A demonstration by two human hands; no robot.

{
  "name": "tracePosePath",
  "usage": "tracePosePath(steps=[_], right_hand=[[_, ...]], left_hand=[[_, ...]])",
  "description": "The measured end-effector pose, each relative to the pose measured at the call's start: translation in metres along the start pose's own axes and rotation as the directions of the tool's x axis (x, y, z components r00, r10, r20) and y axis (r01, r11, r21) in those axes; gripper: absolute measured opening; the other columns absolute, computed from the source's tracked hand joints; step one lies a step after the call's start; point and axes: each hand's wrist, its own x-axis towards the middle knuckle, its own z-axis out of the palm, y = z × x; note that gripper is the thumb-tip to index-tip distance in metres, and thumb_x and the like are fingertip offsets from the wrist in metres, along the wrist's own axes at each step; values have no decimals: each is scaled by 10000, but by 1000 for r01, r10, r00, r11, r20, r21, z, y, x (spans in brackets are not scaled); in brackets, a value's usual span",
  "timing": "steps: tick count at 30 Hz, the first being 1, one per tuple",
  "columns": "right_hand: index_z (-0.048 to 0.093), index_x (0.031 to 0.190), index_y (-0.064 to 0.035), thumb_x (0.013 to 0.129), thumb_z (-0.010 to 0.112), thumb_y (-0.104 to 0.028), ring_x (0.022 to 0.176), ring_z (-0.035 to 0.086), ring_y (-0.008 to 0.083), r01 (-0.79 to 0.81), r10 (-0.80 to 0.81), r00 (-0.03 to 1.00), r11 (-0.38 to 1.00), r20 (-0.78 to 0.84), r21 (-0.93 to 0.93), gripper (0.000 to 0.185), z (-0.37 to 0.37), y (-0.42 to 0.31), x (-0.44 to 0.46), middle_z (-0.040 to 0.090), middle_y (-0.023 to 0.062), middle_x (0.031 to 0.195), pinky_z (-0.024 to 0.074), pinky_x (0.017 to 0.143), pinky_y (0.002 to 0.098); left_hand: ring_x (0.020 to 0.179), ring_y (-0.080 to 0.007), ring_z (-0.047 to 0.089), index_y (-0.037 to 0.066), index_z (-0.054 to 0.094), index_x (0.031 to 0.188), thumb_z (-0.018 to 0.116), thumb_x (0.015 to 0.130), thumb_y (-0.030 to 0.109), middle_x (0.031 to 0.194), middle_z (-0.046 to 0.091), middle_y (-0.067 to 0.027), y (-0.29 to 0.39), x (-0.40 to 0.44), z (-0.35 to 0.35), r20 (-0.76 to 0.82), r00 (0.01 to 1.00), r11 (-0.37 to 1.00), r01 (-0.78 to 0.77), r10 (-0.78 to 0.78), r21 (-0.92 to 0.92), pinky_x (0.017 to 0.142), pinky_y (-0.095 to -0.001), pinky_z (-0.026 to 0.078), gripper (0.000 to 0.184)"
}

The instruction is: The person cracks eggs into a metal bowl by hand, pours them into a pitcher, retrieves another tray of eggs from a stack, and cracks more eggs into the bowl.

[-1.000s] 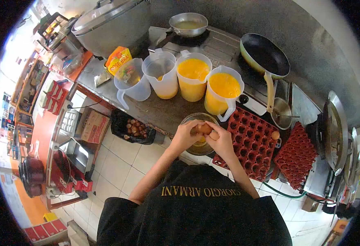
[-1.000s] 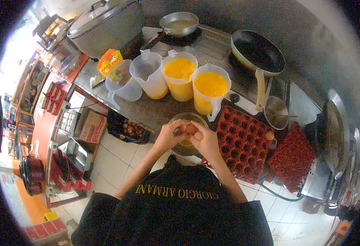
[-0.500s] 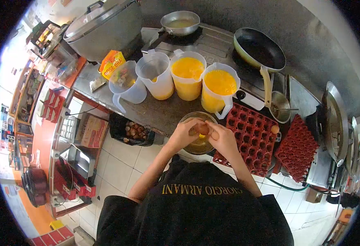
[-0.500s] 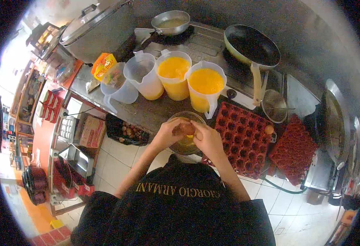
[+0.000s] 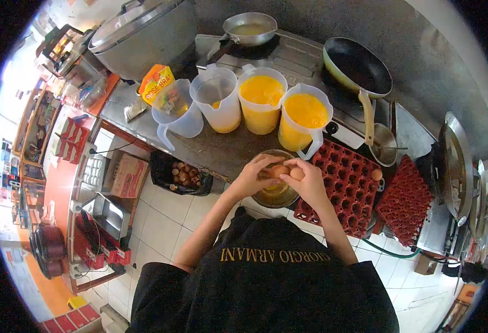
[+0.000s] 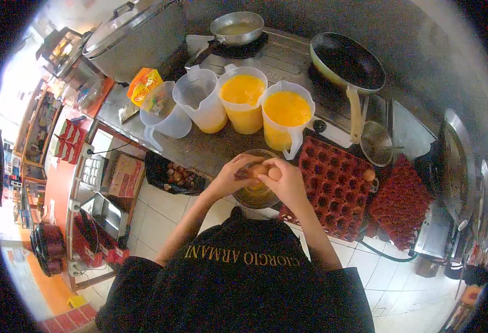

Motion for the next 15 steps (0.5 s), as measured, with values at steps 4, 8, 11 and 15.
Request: tracePosePath(steps=[4,8,11,15], right_hand=[[638,989,-38,723,738,-184,886,639,286,103,-108,994,986,-27,-132,320,6,-7,6,653,149,960,500,787,344],[604,1056,-38,751,714,-166,959,630,265,-62,62,998,998,29,18,349,5,-21,8,650,140,1001,485,824,341],[587,1082,-42,769,693,-136,988,626,258,-1,6,998,997,-67,74,343,9,-27,8,653,141,1000,480,836,341],[620,992,-45,775,680,-105,876,632,254,-36,37,996,999,-78,21,233,-3,-30,-4,653,127,936,478,779,320]], left_hand=[[1113,-188,516,48,510,1234,693,800,104,1219,524,-88,-29,-8,15,-47,988,953,126,-144,-276,888,-336,479,474],[1100,-152,519,14,488,1246,670,839,119,1231,510,-70,-22,-19,14,-23,959,784,216,-281,-582,924,-300,455,457],[1078,-170,542,21,472,1257,655,844,98,1222,514,-72,-24,-34,3,-40,945,729,222,-324,-648,923,-308,466,457],[1021,-213,581,73,413,1304,620,855,143,1218,524,-100,-28,-73,-35,-253,820,658,186,-513,-730,826,-337,517,500]])
